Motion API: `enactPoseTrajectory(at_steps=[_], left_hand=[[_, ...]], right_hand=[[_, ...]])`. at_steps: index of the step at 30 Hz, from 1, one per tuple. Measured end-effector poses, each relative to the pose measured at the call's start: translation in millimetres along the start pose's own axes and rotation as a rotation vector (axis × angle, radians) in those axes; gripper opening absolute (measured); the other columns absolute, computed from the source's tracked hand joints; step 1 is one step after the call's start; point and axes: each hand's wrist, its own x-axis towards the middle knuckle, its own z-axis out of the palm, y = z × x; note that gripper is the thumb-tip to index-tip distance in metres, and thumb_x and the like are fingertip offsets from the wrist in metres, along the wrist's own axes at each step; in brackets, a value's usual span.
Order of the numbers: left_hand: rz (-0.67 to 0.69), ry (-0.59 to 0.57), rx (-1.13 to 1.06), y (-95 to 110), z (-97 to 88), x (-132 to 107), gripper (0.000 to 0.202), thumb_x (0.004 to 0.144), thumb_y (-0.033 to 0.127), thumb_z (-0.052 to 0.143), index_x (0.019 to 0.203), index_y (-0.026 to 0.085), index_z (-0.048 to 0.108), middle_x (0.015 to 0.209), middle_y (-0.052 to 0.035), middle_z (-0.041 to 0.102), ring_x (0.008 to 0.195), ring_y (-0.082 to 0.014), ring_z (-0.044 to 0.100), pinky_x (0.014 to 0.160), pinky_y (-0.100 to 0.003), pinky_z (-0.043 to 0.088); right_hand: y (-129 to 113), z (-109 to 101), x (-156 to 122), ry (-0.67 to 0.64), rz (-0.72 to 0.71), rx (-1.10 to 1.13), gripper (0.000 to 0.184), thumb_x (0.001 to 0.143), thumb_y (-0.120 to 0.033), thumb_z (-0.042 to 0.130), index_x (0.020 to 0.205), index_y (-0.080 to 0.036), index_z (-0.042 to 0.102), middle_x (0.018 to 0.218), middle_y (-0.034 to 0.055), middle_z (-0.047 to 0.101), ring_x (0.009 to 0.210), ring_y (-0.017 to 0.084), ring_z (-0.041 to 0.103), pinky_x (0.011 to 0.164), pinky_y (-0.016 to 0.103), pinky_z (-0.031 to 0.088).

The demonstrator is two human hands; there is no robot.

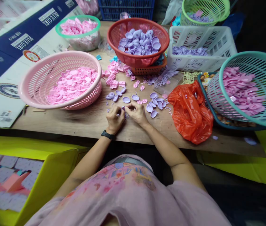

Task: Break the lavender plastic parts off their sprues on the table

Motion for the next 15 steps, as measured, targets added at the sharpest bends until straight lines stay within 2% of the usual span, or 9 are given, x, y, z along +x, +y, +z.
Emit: enactPoseTrajectory(at_steps=[7, 15], left_hand=[[0.064, -0.050, 0.006, 1.8, -1.6, -2.5, 0.017, 0.096, 0.019, 0.053, 0.079, 0.021, 0.055, 0.073, -0.0016, 0.059, 0.065, -0.0142, 0.054, 0.065, -0.027, 0.037], [-0.005, -0.098, -0.032, 3.4, -2.4, -3.2, 0.017, 0.097, 0.022, 0.051, 0.081, 0.021, 0.058, 0.076, -0.0035, 0.061, 0.069, -0.0151, 0.057, 0.068, -0.027, 0.042]], right_hand=[[3.0, -0.7, -1.3, -0.017, 0.040, 0.034, 0.017, 0.080, -0.035, 0.070, 0.076, -0.018, 0.070, 0.069, 0.0014, 0.069, 0.059, 0.013, 0.058, 0.057, 0.026, 0.045], [3.6, -0.8, 2.8, -0.073, 0.081, 0.067, 0.019, 0.079, -0.036, 0.069, 0.074, -0.018, 0.068, 0.069, 0.0014, 0.069, 0.060, 0.013, 0.058, 0.059, 0.026, 0.046]])
